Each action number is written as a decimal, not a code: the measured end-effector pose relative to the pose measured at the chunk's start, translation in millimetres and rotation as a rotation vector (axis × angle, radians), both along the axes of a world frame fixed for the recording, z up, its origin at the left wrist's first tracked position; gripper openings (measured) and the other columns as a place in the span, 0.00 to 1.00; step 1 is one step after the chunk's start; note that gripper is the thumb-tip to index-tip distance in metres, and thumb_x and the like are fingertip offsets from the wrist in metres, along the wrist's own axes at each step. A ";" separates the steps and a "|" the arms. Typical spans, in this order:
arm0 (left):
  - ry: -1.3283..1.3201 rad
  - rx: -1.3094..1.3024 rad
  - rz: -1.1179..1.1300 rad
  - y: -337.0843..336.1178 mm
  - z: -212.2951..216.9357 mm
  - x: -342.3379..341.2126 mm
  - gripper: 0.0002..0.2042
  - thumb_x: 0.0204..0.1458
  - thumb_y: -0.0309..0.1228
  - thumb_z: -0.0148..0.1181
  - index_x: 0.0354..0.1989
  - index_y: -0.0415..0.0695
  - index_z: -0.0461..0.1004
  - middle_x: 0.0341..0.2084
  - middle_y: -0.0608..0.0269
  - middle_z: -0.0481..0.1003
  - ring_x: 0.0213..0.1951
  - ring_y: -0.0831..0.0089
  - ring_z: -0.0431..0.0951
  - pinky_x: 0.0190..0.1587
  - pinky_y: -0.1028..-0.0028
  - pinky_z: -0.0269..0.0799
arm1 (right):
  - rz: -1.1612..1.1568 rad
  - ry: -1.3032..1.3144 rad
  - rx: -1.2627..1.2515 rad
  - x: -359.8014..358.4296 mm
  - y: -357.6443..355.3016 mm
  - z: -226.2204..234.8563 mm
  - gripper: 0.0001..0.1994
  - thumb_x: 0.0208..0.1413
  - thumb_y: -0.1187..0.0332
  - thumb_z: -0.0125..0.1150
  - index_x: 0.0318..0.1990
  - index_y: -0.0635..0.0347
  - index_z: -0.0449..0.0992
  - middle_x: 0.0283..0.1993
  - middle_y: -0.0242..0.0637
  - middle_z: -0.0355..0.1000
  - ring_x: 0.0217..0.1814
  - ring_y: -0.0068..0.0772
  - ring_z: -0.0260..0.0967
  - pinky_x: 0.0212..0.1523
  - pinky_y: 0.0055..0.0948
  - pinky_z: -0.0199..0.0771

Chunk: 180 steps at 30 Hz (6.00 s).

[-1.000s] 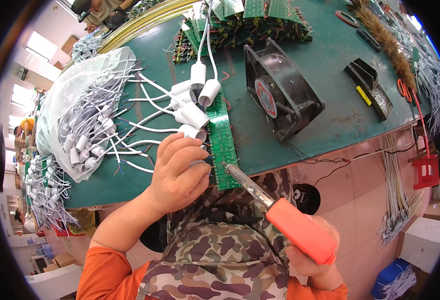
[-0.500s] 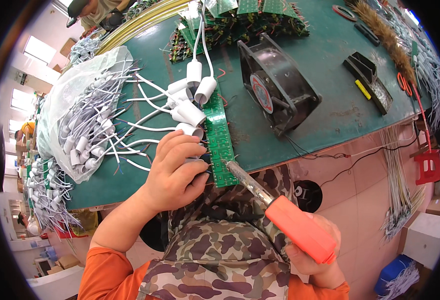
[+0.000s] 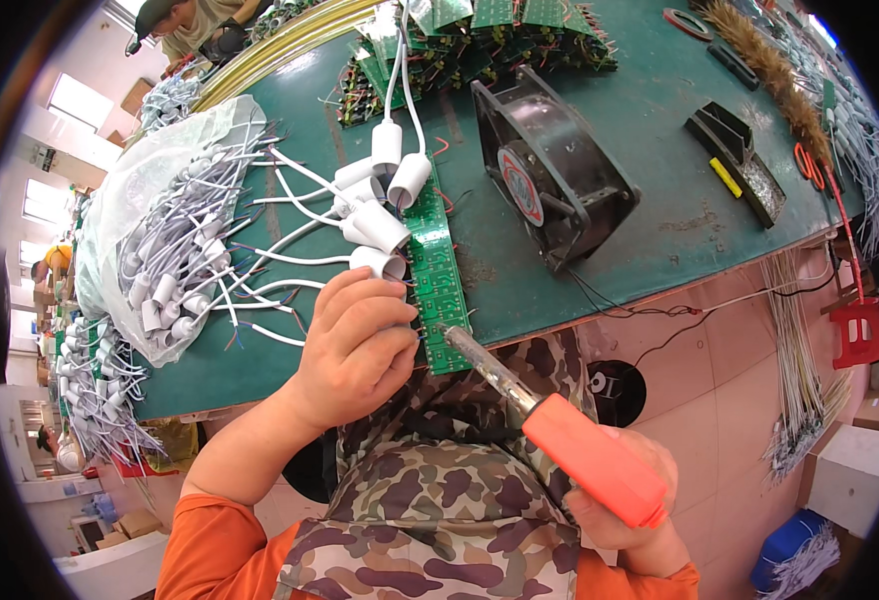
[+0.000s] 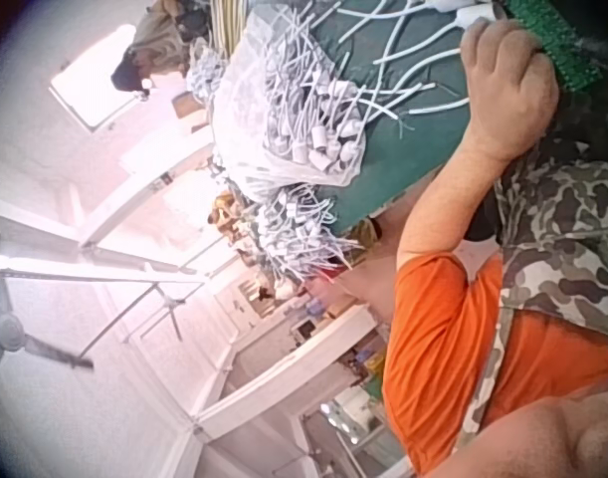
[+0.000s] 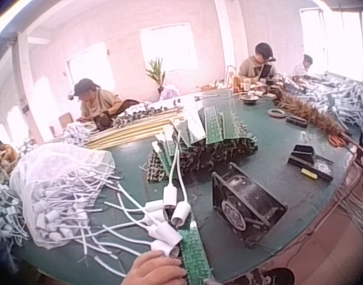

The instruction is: The person solders wired components onto circuit boards using a soldering iron.

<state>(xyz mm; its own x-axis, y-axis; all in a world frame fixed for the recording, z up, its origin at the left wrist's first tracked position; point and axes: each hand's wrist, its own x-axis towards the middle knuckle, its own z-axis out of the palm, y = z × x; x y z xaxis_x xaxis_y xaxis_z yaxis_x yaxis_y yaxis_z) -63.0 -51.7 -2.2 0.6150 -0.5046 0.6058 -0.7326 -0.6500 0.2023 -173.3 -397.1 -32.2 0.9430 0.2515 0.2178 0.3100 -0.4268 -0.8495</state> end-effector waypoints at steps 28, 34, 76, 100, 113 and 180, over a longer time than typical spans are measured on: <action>0.025 0.062 -0.034 3.6 4.1 2.9 0.13 0.36 0.21 0.70 0.32 0.43 0.76 0.43 0.60 0.76 0.52 0.57 0.77 0.61 0.49 0.69 | 0.088 -0.234 -0.064 31.3 27.3 35.6 0.18 0.55 0.65 0.68 0.51 0.61 0.77 0.40 0.37 0.77 0.31 0.43 0.75 0.33 0.40 0.75; 0.027 0.081 -0.039 4.4 4.2 3.2 0.13 0.37 0.21 0.70 0.33 0.43 0.75 0.43 0.60 0.77 0.52 0.57 0.77 0.61 0.49 0.69 | 0.125 -0.233 -0.046 33.5 26.8 35.4 0.23 0.55 0.63 0.69 0.56 0.63 0.74 0.40 0.38 0.77 0.31 0.43 0.74 0.33 0.40 0.74; -0.035 0.532 -0.094 7.7 76.7 30.5 0.09 0.45 0.33 0.60 0.36 0.49 0.77 0.34 0.67 0.69 0.38 0.70 0.73 0.40 0.68 0.69 | -0.099 -0.034 0.298 -3.7 -10.1 8.9 0.22 0.62 0.66 0.64 0.57 0.73 0.72 0.50 0.50 0.78 0.36 0.27 0.74 0.34 0.29 0.77; 0.116 -0.128 0.723 186.8 68.8 -50.2 0.10 0.54 0.21 0.51 0.40 0.40 0.79 0.36 0.50 0.78 0.40 0.50 0.80 0.43 0.57 0.76 | -0.105 -0.017 0.387 13.3 -20.1 -16.8 0.22 0.63 0.68 0.59 0.60 0.73 0.68 0.58 0.53 0.74 0.37 0.25 0.71 0.40 0.27 0.73; 0.692 0.806 0.986 239.4 64.0 -65.5 0.12 0.55 0.27 0.57 0.47 0.49 0.78 0.35 0.52 0.81 0.42 0.52 0.82 0.43 0.53 0.77 | -0.122 -0.014 0.377 8.0 -26.7 -17.2 0.22 0.63 0.70 0.58 0.61 0.73 0.68 0.59 0.54 0.74 0.38 0.26 0.72 0.41 0.26 0.74; 0.229 -0.247 0.059 29.8 11.0 -19.2 0.12 0.45 0.20 0.70 0.37 0.43 0.75 0.36 0.57 0.73 0.34 0.59 0.75 0.35 0.64 0.72 | -0.137 0.110 0.235 1.5 12.1 24.7 0.11 0.51 0.63 0.70 0.35 0.60 0.81 0.30 0.33 0.77 0.31 0.39 0.75 0.35 0.34 0.76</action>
